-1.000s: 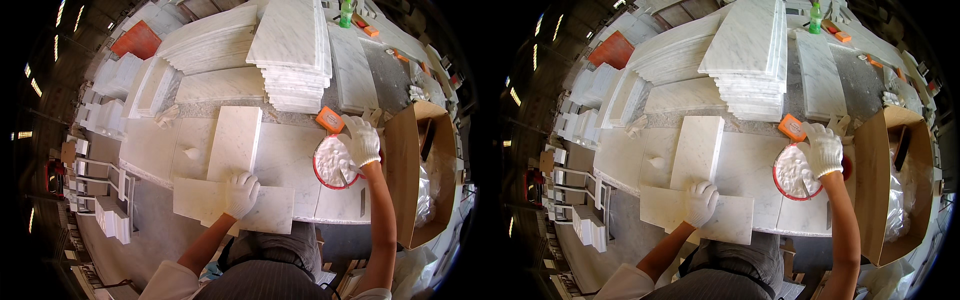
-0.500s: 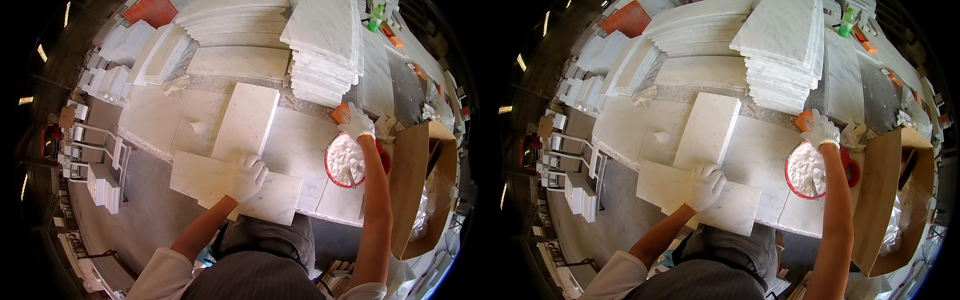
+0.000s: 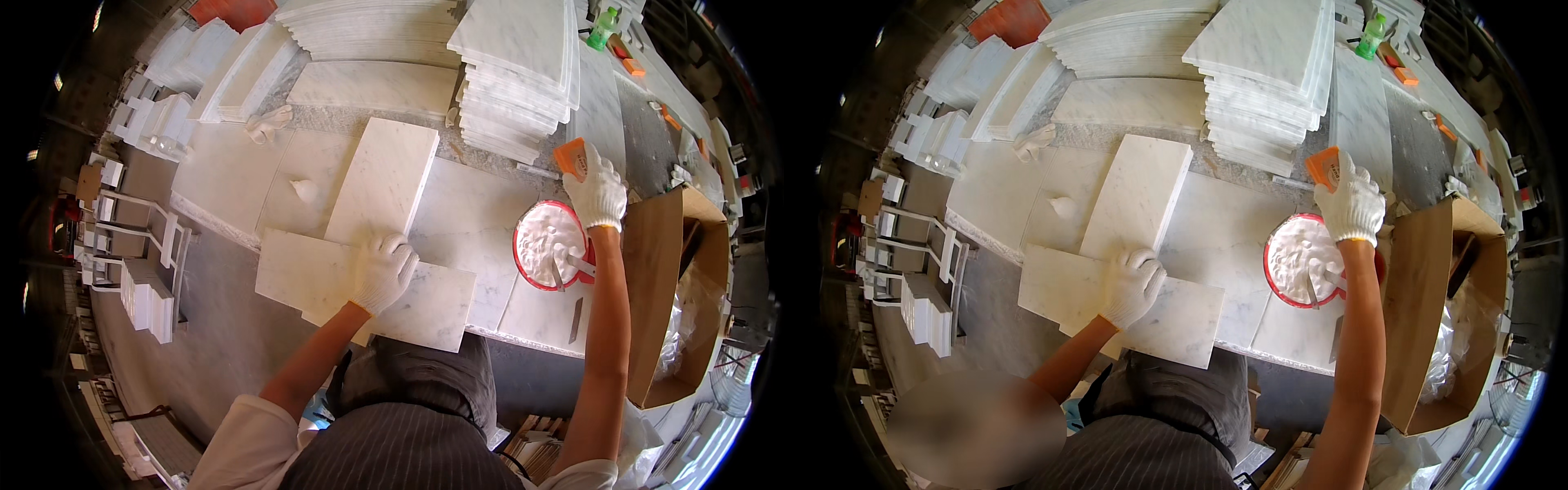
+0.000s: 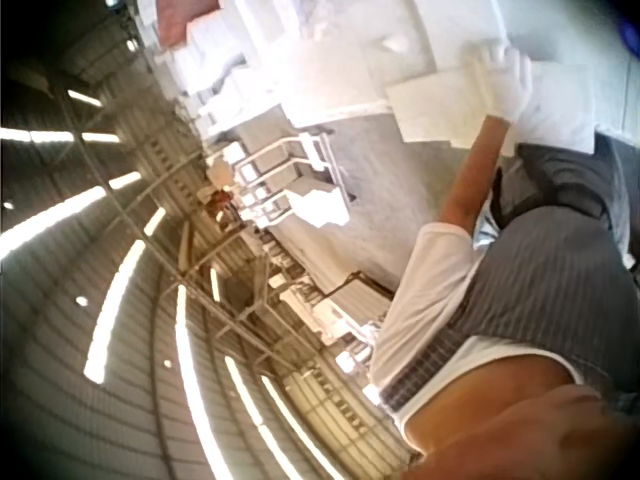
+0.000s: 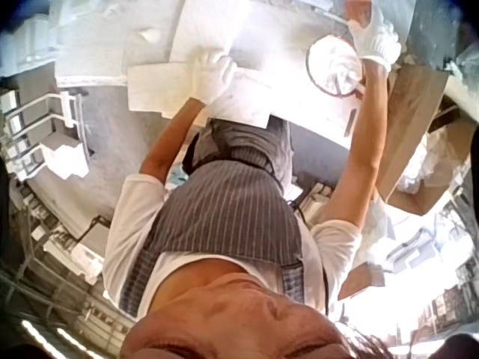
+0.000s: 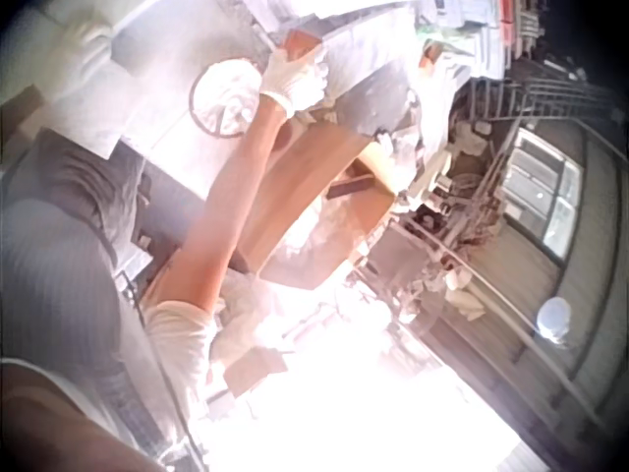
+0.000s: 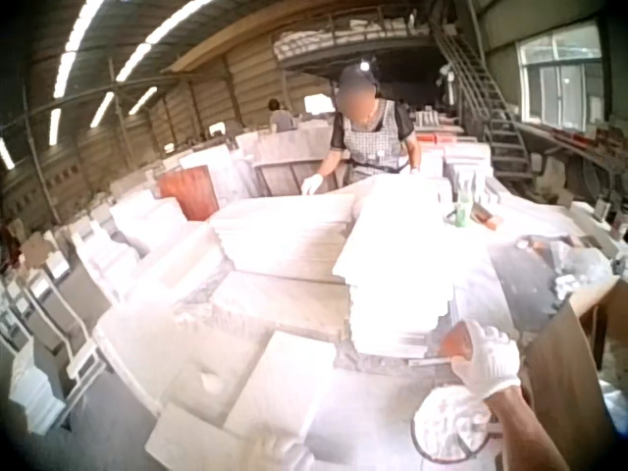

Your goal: The person uses a metal scraper and an orange sponge to clean and smooth the edges of white stone tiles on a workbench. They repeatedly scrape the tile edges and wipe them with the sponge, handling each tile individually.

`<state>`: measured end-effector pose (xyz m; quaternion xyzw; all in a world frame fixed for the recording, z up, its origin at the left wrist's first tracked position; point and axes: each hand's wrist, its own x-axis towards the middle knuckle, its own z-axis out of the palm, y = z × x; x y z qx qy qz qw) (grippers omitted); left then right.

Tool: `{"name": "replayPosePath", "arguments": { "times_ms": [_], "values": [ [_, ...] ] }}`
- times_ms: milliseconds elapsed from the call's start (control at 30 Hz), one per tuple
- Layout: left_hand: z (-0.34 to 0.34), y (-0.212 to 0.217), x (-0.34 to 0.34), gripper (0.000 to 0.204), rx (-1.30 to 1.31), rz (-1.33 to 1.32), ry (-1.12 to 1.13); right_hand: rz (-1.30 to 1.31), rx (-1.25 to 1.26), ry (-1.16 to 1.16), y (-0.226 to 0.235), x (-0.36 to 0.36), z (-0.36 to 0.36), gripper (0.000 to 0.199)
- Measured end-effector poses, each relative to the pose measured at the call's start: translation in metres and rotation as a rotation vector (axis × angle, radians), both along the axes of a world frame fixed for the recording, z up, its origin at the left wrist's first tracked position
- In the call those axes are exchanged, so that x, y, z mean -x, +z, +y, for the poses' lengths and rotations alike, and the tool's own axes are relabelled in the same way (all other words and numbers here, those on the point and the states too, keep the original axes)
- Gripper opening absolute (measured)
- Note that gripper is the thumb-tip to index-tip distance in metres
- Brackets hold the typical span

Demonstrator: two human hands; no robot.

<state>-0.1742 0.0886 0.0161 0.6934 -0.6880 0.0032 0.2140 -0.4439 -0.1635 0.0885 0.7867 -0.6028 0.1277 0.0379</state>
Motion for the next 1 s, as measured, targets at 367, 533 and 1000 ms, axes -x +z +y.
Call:
{"name": "replayPosePath", "arguments": {
  "times_ms": [367, 533, 1000],
  "values": [
    [0.002, 0.001, -0.001, 0.021, -0.016, -0.077, -0.075, -1.25, -0.974, -0.023, -0.073, 0.014, 0.273, 0.062],
    [-0.001, 0.002, 0.0, 0.019, -0.048, -0.076, -0.119, -1.141, -0.83, -0.062, -0.088, -0.028, 0.222, 0.059],
    [-0.005, -0.005, -0.005, 0.019, 0.007, -0.068, -0.106, -1.155, -0.787, 0.01, -0.095, -0.027, 0.24, 0.059]
  ]
}}
